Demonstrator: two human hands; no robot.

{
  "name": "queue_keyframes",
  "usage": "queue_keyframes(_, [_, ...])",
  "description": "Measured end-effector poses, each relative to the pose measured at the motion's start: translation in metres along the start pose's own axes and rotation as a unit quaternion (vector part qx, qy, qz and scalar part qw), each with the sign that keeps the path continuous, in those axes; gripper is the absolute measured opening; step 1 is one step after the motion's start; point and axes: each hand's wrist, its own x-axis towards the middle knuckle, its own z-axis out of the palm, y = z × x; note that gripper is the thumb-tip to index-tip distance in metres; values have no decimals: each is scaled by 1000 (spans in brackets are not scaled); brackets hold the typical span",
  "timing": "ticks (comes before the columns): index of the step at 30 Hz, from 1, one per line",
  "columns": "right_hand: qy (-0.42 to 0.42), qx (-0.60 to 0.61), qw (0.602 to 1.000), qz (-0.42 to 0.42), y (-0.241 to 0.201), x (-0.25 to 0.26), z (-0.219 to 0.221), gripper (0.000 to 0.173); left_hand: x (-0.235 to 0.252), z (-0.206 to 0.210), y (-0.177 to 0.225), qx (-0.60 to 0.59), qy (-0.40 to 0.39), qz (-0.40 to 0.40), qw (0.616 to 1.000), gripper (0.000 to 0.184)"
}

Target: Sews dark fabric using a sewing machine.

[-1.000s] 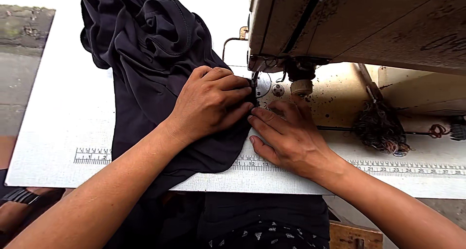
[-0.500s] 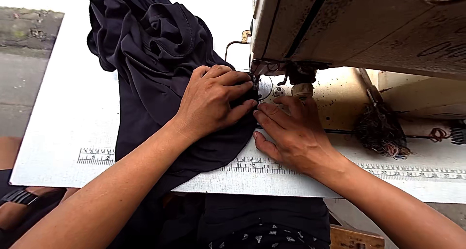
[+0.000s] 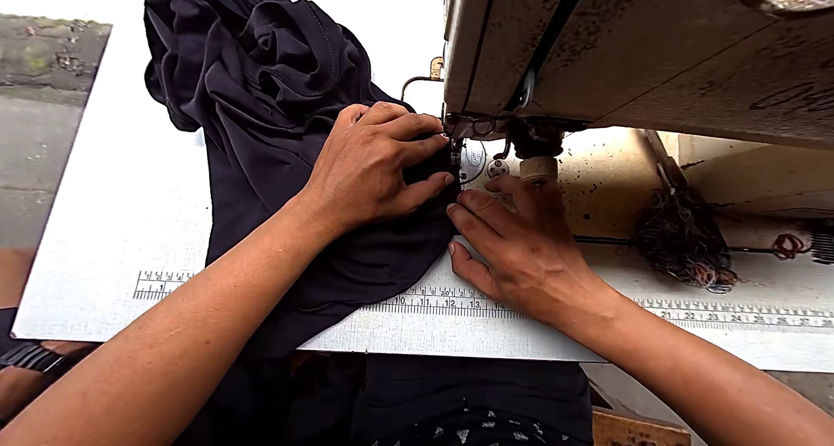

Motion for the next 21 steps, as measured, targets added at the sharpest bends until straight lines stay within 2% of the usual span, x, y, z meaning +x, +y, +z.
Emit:
queue_keyframes(14, [-15, -3, 1000, 4, 7, 15, 4, 39, 19, 8, -31, 18, 27, 22, 999, 49])
queue_keyframes(18, [-33, 3, 999, 7, 14, 11, -1, 43, 31, 7, -43, -17, -19, 9, 1000, 53])
queue_keyframes(21, [-8, 35, 999, 25, 22, -12, -30, 41, 44, -5, -50, -57, -59, 0, 997, 38])
